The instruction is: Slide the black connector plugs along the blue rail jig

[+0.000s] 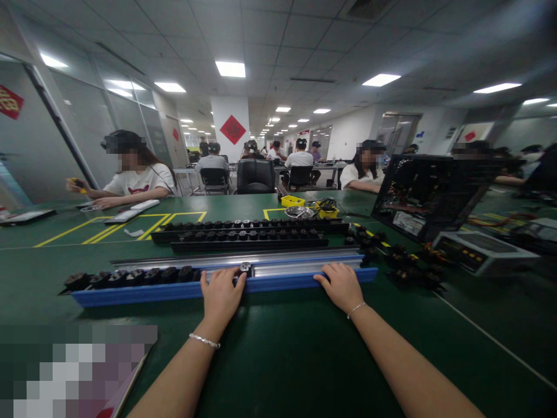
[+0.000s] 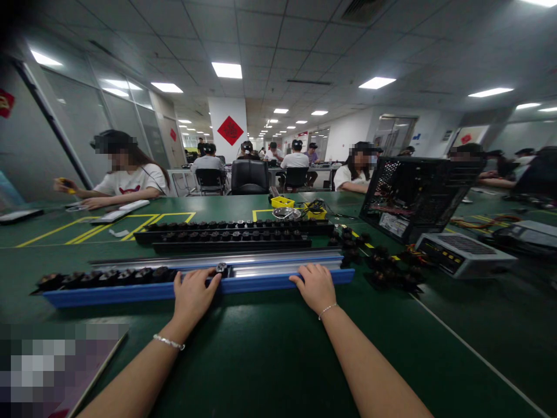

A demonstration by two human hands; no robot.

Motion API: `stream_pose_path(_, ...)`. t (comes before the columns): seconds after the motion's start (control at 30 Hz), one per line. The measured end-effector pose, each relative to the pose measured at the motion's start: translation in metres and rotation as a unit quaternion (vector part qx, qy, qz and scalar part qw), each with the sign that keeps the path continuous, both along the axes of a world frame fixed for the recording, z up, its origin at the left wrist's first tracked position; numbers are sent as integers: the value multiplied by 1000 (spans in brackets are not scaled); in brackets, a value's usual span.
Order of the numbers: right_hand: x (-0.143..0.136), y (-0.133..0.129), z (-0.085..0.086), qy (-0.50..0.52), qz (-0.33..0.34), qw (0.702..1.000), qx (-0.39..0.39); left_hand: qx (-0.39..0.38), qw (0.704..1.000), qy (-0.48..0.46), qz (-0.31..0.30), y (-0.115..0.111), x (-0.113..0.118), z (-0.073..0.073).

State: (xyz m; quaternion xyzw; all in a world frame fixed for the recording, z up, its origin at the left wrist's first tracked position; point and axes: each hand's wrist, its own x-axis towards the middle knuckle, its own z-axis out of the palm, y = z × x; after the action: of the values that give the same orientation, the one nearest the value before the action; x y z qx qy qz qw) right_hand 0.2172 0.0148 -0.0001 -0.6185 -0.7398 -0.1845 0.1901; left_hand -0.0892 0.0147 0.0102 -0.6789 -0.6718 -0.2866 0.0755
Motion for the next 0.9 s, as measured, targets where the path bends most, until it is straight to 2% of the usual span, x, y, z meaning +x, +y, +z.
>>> stream_pose_path(0.57,0,0,1,4,3,1000,1,12,999,-31,-31,-2,1,4)
stream_pose_path(0.9,0,0,-1,4,7,1000,11,23,998,-19,-55,-1,1,1)
